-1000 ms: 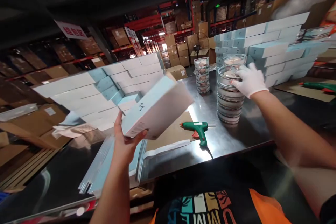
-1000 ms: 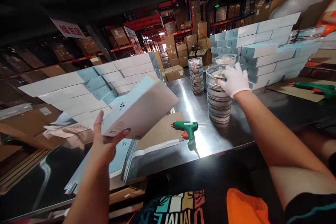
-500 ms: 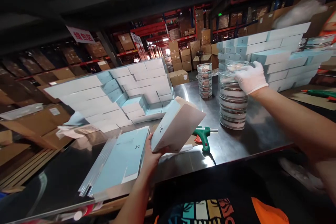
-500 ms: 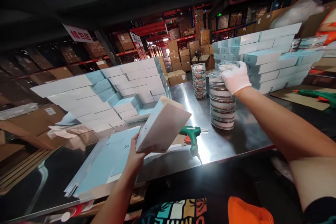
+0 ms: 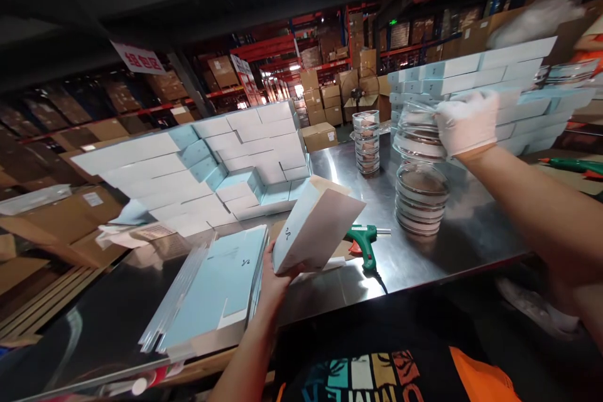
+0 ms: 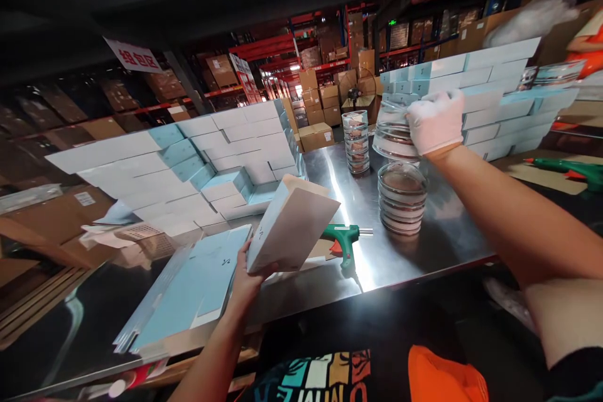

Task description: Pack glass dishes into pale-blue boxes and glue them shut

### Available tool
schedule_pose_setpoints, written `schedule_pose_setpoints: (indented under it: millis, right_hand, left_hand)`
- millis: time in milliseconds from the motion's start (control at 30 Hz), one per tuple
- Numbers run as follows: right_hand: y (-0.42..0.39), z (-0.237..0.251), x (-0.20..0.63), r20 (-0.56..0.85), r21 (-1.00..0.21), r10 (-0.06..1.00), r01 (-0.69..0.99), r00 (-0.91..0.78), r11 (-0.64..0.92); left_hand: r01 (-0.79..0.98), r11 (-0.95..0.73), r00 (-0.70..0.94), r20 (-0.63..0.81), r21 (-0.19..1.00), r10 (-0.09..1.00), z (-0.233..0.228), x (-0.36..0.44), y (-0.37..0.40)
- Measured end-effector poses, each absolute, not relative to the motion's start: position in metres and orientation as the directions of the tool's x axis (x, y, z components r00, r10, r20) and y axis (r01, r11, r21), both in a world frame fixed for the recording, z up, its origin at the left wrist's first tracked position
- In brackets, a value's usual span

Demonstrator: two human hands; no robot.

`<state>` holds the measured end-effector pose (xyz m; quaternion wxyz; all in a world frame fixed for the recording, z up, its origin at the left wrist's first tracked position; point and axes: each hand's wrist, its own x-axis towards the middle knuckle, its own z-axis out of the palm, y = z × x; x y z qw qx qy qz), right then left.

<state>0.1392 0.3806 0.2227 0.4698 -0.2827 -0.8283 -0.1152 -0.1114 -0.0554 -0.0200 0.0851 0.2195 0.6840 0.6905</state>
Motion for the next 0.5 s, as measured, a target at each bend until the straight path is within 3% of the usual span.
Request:
schedule_pose_setpoints:
  millis: [133,267,367,500]
  right_hand:
    - [0.332,0.219,0.131,0.849,0.032,0.301,0.611,-0.434,0.791]
    - [0.289,0.174,0.096,0.841,0.092,0.187,0.474,-0.508,0.876]
    - [0.275,0.130,0.067,0.801,0.076,0.180,0.396,-0.571,0.915]
    - [0.276,0.089,0.049,0.759,0.052,0.172,0.321,-0.628,0.945]
  left_hand:
    - [-0.183,-0.309,-0.783,0.051,0.933,0.620,-0.020,-0.101,-0.036]
    - [-0.456,-0.482,-0.638,0.102,0.748,0.763,0.008,-0.078,0.012]
    - [-0.589,-0.469,-0.503,0.155,0.658,0.850,0.029,-0.066,0.057]
    - [-0.746,-0.310,-0.367,0.024,0.589,0.930,0.024,-0.066,0.109]
